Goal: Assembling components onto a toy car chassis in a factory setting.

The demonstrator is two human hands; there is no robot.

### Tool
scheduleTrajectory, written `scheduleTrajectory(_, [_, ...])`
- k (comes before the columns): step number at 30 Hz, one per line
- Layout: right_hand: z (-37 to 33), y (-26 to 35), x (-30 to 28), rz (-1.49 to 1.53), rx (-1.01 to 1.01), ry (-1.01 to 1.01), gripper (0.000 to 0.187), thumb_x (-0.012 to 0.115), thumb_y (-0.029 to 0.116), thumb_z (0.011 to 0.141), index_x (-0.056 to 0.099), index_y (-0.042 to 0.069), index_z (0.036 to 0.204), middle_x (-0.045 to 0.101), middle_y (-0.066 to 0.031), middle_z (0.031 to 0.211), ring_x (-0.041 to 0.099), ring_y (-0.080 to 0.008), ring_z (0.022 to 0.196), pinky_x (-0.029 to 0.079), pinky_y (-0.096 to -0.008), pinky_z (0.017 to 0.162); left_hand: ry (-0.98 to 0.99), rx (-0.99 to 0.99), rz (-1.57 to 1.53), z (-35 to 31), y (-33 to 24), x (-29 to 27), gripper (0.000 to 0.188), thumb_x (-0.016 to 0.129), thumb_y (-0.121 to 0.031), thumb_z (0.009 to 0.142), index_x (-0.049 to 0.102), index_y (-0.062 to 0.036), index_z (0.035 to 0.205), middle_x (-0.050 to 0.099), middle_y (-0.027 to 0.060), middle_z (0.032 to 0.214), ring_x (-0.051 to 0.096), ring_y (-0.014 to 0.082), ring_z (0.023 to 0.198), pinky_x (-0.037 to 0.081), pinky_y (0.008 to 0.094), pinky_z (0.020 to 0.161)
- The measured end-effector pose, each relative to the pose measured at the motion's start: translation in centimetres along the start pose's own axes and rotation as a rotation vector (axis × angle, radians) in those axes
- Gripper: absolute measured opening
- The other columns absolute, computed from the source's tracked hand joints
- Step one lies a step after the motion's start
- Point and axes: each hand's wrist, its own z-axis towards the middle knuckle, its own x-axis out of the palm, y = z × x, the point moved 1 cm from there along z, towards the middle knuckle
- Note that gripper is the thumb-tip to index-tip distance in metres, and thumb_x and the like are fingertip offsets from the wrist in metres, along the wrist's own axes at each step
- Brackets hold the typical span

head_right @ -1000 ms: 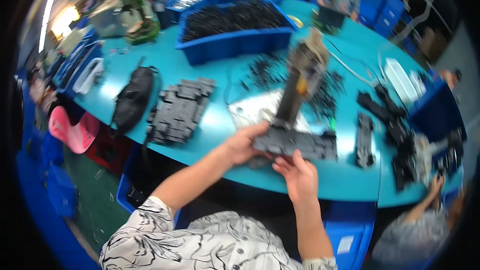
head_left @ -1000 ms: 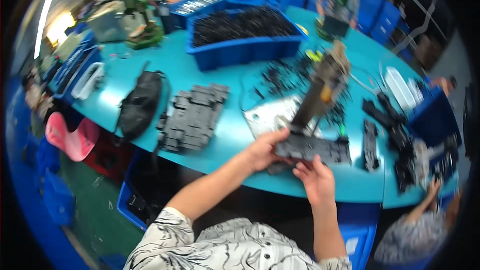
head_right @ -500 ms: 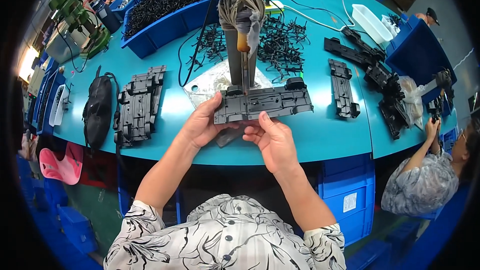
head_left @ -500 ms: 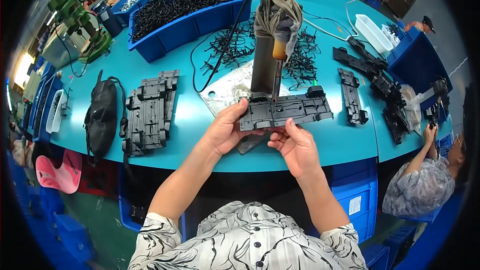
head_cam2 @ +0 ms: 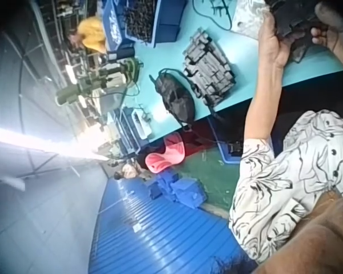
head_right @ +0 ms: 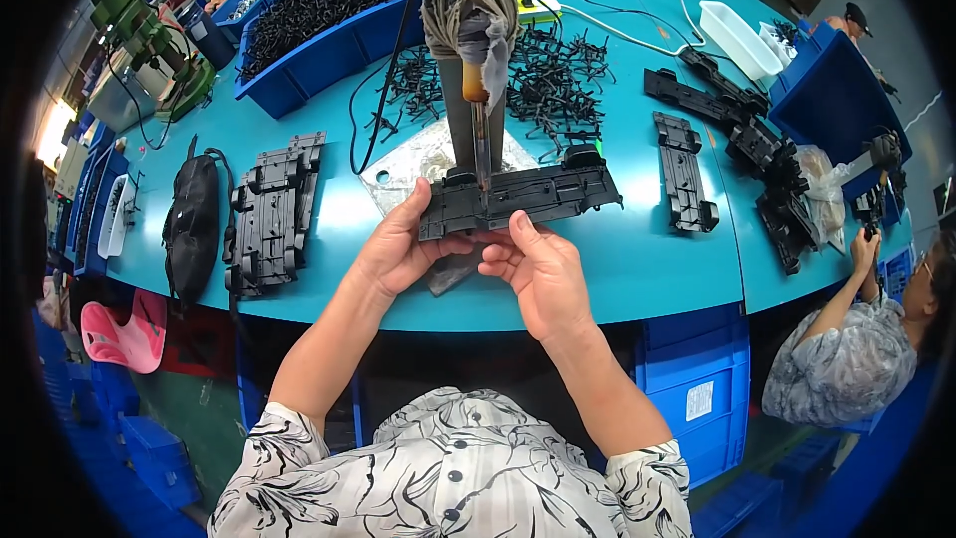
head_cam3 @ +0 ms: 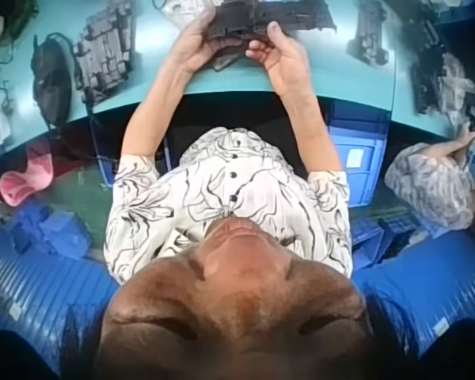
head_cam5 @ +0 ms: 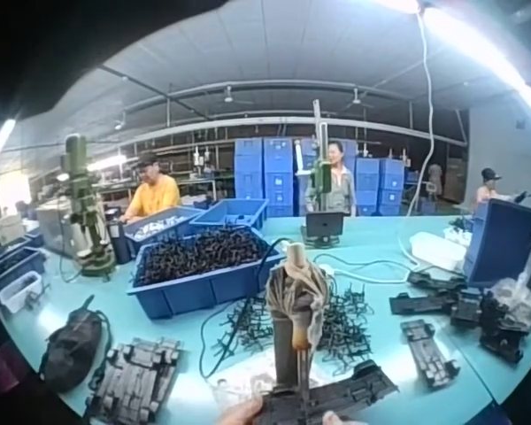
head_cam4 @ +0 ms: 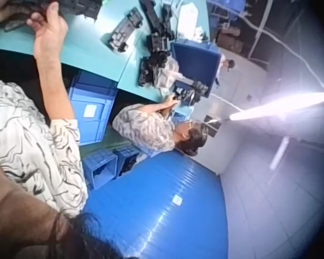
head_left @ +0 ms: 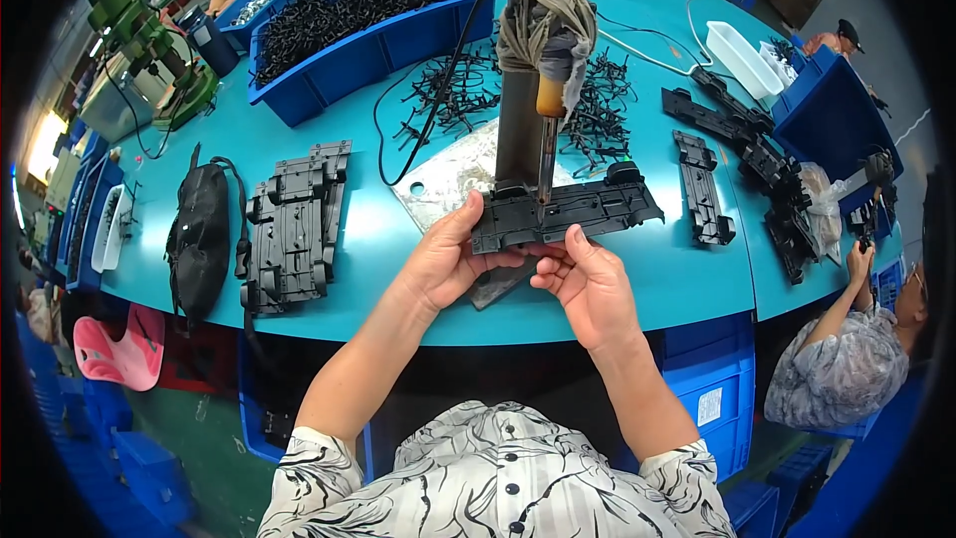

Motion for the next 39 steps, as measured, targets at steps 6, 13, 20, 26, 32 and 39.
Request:
scheduleTrajectory(6, [0.06,0.1,0.13,-0.013,-0.003,-0.004,0.038,0.053,0.032,0.097,0.059,-0.004,0.103,0.064,-0.0128,0.093,0.061,-0.0147,0.076,0.055,-0.0313,0.07,0.006,0.006,-0.005,0.04,-0.12,0.14,0.054,0.049,-0.049,0.093,0.054,-0.0018,0.119,0.065,0.0133,0.106,0.066,0.0232,0.094,0.057,0.0373,0.077])
scheduleTrajectory(13, [0.09,0.17,0.18,-0.026,-0.019,0.0,0.039,0.052,0.033,0.097,0.059,-0.005,0.103,0.064,-0.0126,0.093,0.061,-0.0148,0.076,0.056,-0.0309,0.07,0.009,0.004,-0.023,0.09,-0.05,0.1,0.056,0.049,-0.05,0.092,0.053,-0.0005,0.119,0.065,0.0146,0.106,0.066,0.0237,0.093,0.058,0.0363,0.077])
scheduleTrajectory(20, [0.08,0.27,0.46,-0.036,-0.017,-0.009,0.038,0.052,0.033,0.097,0.059,-0.004,0.102,0.064,-0.0124,0.094,0.061,-0.0144,0.076,0.055,-0.0305,0.07,-0.004,0.013,-0.031,0.07,-0.06,0.13,0.056,0.051,-0.049,0.092,0.052,-0.0004,0.12,0.065,0.0156,0.106,0.067,0.0241,0.092,0.059,0.036,0.075])
scheduleTrajectory(26, [0.02,0.33,0.65,-0.042,-0.024,-0.017,0.036,0.053,0.031,0.097,0.059,-0.004,0.102,0.064,-0.0117,0.093,0.061,-0.0145,0.076,0.055,-0.0306,0.07,0.007,0.011,-0.047,0.11,0.0,0.08,0.056,0.052,-0.048,0.092,0.052,0.0003,0.12,0.065,0.0161,0.107,0.067,0.0244,0.093,0.059,0.0364,0.075])
scheduleTrajectory(32, [0.09,0.38,0.71,-0.047,-0.029,-0.019,0.035,0.053,0.03,0.097,0.059,-0.003,0.101,0.064,-0.0115,0.092,0.061,-0.0147,0.076,0.056,-0.0312,0.07,0.01,0.019,-0.045,0.18,0.08,0.1,0.058,0.05,-0.049,0.092,0.051,0.0015,0.121,0.064,0.0169,0.108,0.066,0.0252,0.094,0.059,0.0365,0.076])
scheduleTrajectory(39, [0.14,0.42,0.79,-0.056,-0.031,-0.024,0.034,0.054,0.03,0.096,0.059,-0.003,0.101,0.064,-0.012,0.092,0.062,-0.015,0.076,0.056,-0.0314,0.07,0.024,0.015,-0.03,0.12,-0.12,0.5,0.061,0.049,-0.051,0.092,0.051,0.0017,0.123,0.064,0.0171,0.111,0.066,0.026,0.096,0.058,0.0363,0.077])
